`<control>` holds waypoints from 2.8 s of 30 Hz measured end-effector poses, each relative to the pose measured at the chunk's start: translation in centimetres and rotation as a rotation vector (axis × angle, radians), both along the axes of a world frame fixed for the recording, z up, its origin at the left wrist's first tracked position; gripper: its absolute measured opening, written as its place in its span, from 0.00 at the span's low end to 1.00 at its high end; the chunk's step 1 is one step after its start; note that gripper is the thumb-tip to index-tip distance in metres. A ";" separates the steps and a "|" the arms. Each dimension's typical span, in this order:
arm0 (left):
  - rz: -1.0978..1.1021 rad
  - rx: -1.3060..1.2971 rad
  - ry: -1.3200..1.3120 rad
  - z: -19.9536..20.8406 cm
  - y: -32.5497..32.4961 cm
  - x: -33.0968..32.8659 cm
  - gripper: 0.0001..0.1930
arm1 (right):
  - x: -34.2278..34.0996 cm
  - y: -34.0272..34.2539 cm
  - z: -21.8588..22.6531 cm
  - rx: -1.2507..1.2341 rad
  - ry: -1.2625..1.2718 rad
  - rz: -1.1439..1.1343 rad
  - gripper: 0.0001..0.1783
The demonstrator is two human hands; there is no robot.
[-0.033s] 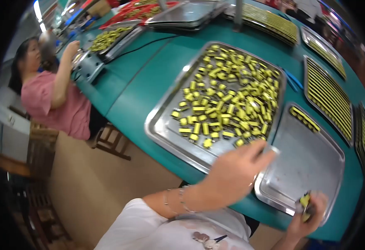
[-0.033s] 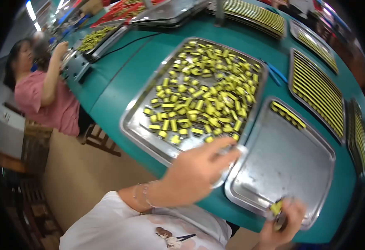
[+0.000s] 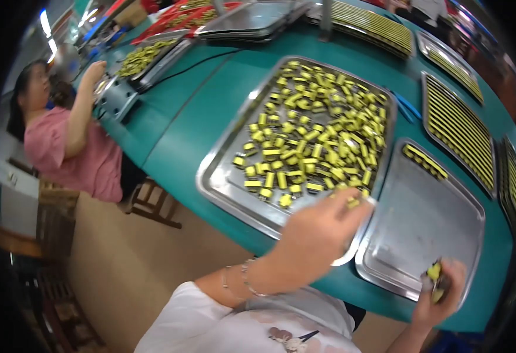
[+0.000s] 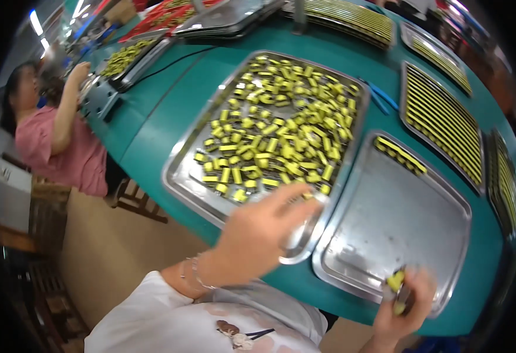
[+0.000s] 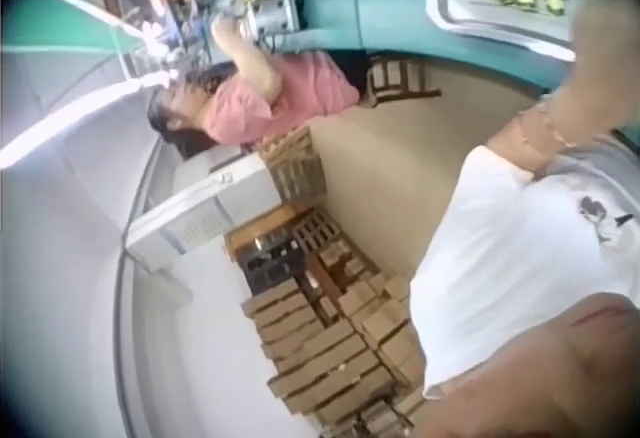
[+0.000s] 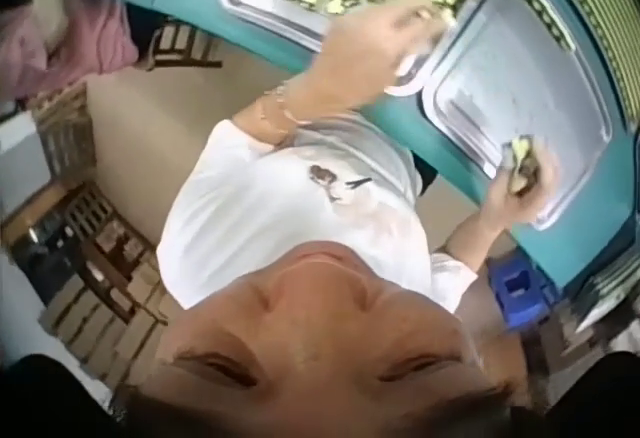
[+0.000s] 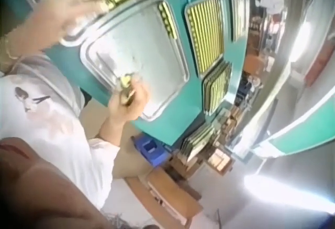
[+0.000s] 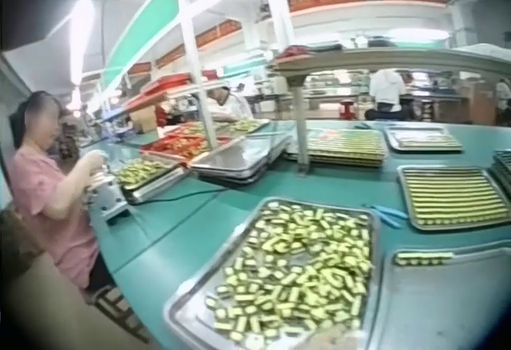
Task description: The person trims and processes small electronic components with pliers, then organizes them onto a tray.
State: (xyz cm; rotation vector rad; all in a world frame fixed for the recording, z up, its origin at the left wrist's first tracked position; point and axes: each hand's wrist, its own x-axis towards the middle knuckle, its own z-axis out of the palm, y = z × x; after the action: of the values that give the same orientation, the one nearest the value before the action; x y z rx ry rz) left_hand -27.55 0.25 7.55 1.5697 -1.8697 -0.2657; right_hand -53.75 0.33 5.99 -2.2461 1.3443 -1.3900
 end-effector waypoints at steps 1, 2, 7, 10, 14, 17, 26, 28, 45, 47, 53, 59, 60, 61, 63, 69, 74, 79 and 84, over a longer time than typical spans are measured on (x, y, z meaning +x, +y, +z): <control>0.050 -0.038 -0.004 -0.9 -0.1 1.1 0.26 | -0.6 -0.7 0.5 0.063 -0.022 0.010 0.19; 0.108 -0.105 -0.071 -0.8 -0.4 2.2 0.28 | -1.3 -1.6 0.8 0.100 -0.044 0.014 0.18; 0.272 -0.189 -0.182 -1.1 -2.3 4.3 0.28 | -3.6 -5.2 1.5 0.237 -0.177 -0.018 0.18; 0.230 -0.043 -0.275 -1.1 -3.4 3.7 0.24 | -4.7 -6.8 1.8 0.279 -0.178 -0.062 0.19; 0.212 -0.059 -0.397 -2.0 -3.1 4.2 0.22 | -5.2 -10.1 1.6 0.182 -0.016 -0.067 0.21; 0.235 -0.030 -0.380 -1.8 -2.7 3.9 0.26 | -5.5 -12.5 1.7 0.258 0.126 -0.147 0.21; 0.134 -0.155 -0.348 -2.0 -2.1 4.1 0.25 | -6.2 -18.5 -3.1 0.187 0.298 -0.212 0.19; 0.096 -0.153 -0.366 -1.9 -1.9 4.2 0.24 | -5.6 -18.6 -3.2 0.175 0.314 -0.199 0.19; 0.025 -0.085 -0.324 -1.9 -1.4 4.1 0.19 | -4.7 -18.1 -3.5 0.142 0.319 -0.134 0.19; 0.035 -0.084 -0.324 -2.0 -1.4 4.0 0.20 | -4.4 -18.3 -3.5 0.175 0.306 -0.146 0.19; 0.052 -0.098 -0.287 -2.1 -1.3 4.0 0.20 | -4.6 -18.9 -3.4 0.209 0.346 -0.122 0.19; -0.084 -0.039 -0.137 -1.8 -0.9 4.1 0.19 | -6.2 -18.7 -2.9 0.190 0.362 -0.070 0.23; -0.087 -0.044 -0.118 -2.1 -0.9 4.0 0.19 | -6.7 -18.3 -2.8 0.201 0.353 -0.073 0.23; -0.083 -0.077 -0.142 -1.9 -0.9 3.9 0.18 | -6.8 -17.6 -2.3 0.211 0.346 -0.075 0.23; -0.050 -0.061 -0.113 -2.1 -0.8 3.9 0.18 | -6.0 -15.5 -0.7 0.363 0.251 -0.070 0.21; -0.070 -0.029 -0.004 -2.1 -0.6 4.1 0.23 | -5.8 -8.0 1.1 0.265 0.316 0.015 0.10; -0.125 -0.025 0.313 -1.7 -0.3 3.0 0.22 | -2.6 -2.3 0.8 0.451 -0.049 0.157 0.08; -0.220 0.526 1.287 -1.1 0.7 -0.3 0.21 | 1.5 -0.6 0.6 0.320 0.055 0.242 0.14; -0.274 0.536 1.486 -1.9 0.4 -2.8 0.28 | 2.8 -0.1 0.3 0.298 0.009 0.188 0.17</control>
State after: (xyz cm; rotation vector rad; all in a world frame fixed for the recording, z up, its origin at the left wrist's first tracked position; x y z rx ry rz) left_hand -30.34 0.60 5.65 0.8115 -0.7664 -1.6191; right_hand -50.97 0.24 6.28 -2.1185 1.2146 -1.0429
